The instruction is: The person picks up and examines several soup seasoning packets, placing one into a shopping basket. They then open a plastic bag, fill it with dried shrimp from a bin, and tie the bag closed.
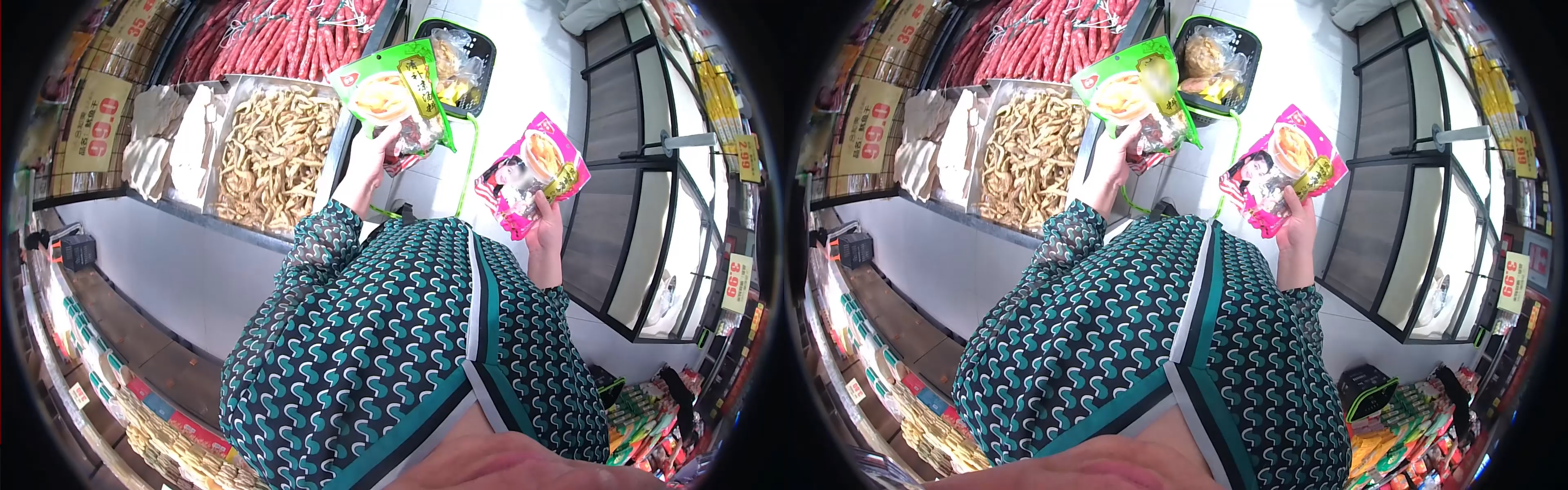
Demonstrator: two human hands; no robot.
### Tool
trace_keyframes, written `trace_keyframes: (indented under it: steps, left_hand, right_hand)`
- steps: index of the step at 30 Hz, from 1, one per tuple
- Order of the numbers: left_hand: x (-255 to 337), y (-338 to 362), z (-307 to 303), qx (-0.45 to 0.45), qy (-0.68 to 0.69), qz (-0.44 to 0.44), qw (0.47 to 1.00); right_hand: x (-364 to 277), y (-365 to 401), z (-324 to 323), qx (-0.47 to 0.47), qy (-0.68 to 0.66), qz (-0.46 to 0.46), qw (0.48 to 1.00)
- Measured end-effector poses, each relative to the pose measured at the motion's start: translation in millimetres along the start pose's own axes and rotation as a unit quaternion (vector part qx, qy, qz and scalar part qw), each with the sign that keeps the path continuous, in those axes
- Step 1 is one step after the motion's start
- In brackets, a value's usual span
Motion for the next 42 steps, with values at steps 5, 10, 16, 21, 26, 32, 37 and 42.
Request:
trace_keyframes:
  steps: [5,10,16,21,26,32,37,42]
  left_hand:
    - [6,-36,12,0.011,0.027,0.032,0.999]
    - [11,-58,26,0.038,0.016,0.042,0.998]
    - [12,-81,45,0.089,0.044,0.075,0.992]
    - [8,-95,59,0.130,0.096,0.046,0.986]
    - [-8,-84,54,0.094,0.106,0.004,0.990]
    - [-40,-36,87,-0.054,0.030,-0.112,0.992]
    - [-70,-34,89,-0.130,0.029,-0.167,0.977]
    - [-88,-31,23,-0.063,-0.007,-0.164,0.984]
  right_hand:
    - [-1,-23,26,-0.016,0.025,0.027,0.999]
    - [-9,-53,39,-0.045,0.026,0.040,0.998]
    - [-28,-109,58,-0.049,0.014,0.078,0.996]
    - [-52,-162,68,-0.064,0.041,0.101,0.992]
    - [-47,-210,60,-0.068,0.076,0.151,0.983]
    - [-1,-205,109,-0.242,0.180,0.164,0.939]
    - [52,-152,125,-0.262,0.282,0.215,0.898]
    - [120,-159,79,-0.207,-0.002,0.438,0.875]
Point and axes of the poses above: each hand's wrist, its own y-axis away from the middle knuckle, its own z-axis out of the palm, x = y × z, the point moved 6 cm from there along -y, towards the middle knuckle, and after that the axes turned 11 degrees about x, right-handed, at the moved point
